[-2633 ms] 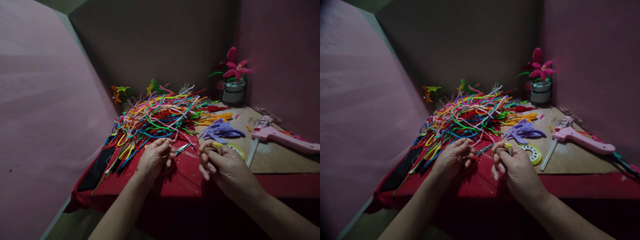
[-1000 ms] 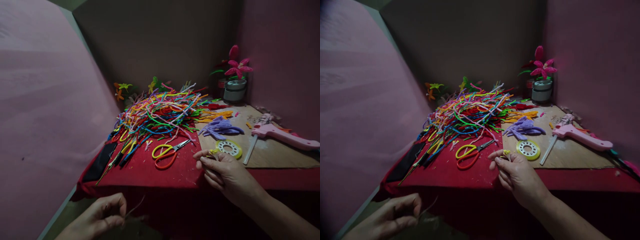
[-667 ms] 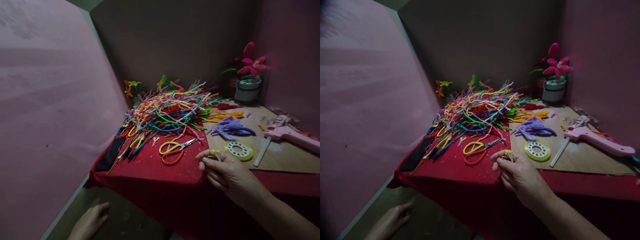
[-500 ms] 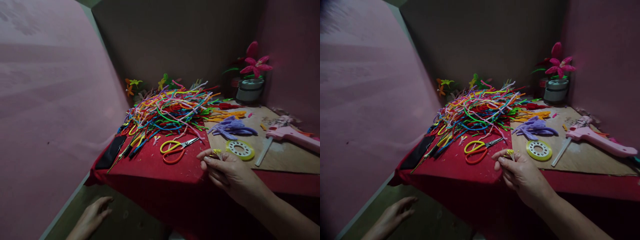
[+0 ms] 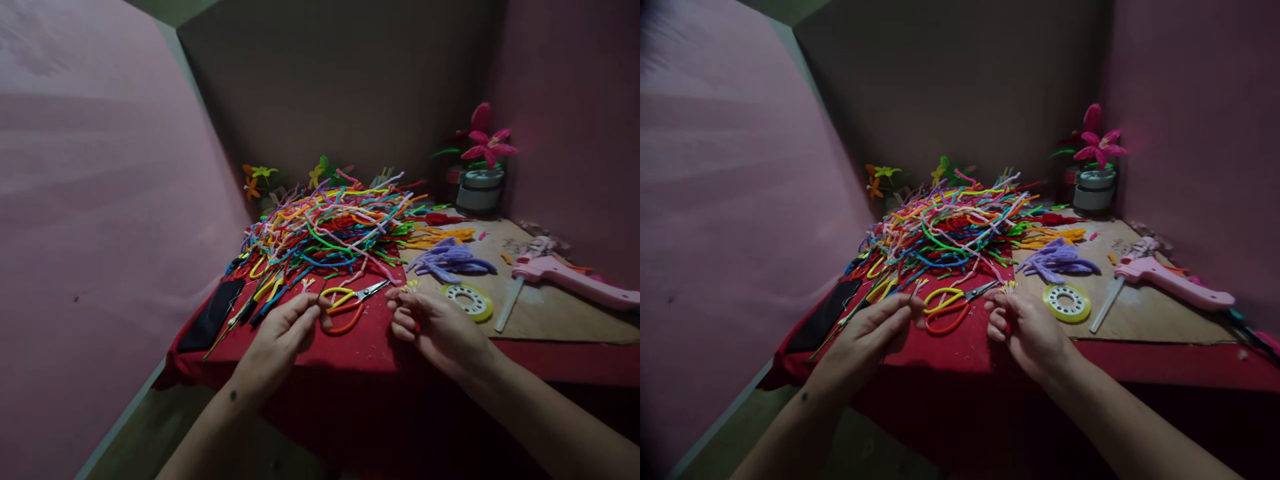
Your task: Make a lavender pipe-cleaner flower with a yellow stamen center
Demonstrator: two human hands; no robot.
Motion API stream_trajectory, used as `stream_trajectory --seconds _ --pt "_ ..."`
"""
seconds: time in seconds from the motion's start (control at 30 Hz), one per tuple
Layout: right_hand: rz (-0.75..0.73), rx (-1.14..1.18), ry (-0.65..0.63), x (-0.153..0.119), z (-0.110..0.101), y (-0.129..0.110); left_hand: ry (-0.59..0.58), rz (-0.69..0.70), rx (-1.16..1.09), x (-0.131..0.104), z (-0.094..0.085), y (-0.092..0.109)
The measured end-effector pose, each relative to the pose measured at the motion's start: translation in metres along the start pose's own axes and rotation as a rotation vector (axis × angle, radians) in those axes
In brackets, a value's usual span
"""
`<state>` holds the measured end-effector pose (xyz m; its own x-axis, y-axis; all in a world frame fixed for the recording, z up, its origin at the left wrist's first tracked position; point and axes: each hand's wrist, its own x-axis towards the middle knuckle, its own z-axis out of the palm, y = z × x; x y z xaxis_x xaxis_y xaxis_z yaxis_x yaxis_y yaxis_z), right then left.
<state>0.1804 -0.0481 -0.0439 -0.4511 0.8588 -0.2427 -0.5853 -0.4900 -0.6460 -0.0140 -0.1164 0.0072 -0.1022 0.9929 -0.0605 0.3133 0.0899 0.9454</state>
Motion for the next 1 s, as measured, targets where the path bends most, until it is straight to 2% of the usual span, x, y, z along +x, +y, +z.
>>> stream_trajectory --seconds 0.1,0.2,0.37,0.6,0.73,0.83,1.0 --pt "-0.051 -0.048 0.015 0.005 -0.007 -0.006 -0.027 0.052 0.034 0.023 0.015 0.011" --pt "-0.031 -0.098 0.025 0.011 -0.012 -0.012 -0.076 0.075 0.064 0.042 0.023 0.016" --pt "-0.003 -0.051 0.034 0.023 -0.008 -0.022 -0.134 0.094 0.150 0.072 0.033 0.024" --pt "0.032 0.121 0.032 0.050 0.003 -0.039 -0.232 0.055 -0.098 0.112 0.048 0.029" --pt "-0.059 0.127 -0.058 0.067 0.010 -0.043 -0.221 0.079 -0.145 0.120 0.054 0.027" --pt "-0.114 0.140 -0.043 0.073 0.017 -0.041 -0.198 0.099 -0.151 0.118 0.059 0.025" --pt "-0.009 0.181 -0.002 0.072 0.024 -0.030 -0.266 0.050 -0.221 0.116 0.067 0.010"
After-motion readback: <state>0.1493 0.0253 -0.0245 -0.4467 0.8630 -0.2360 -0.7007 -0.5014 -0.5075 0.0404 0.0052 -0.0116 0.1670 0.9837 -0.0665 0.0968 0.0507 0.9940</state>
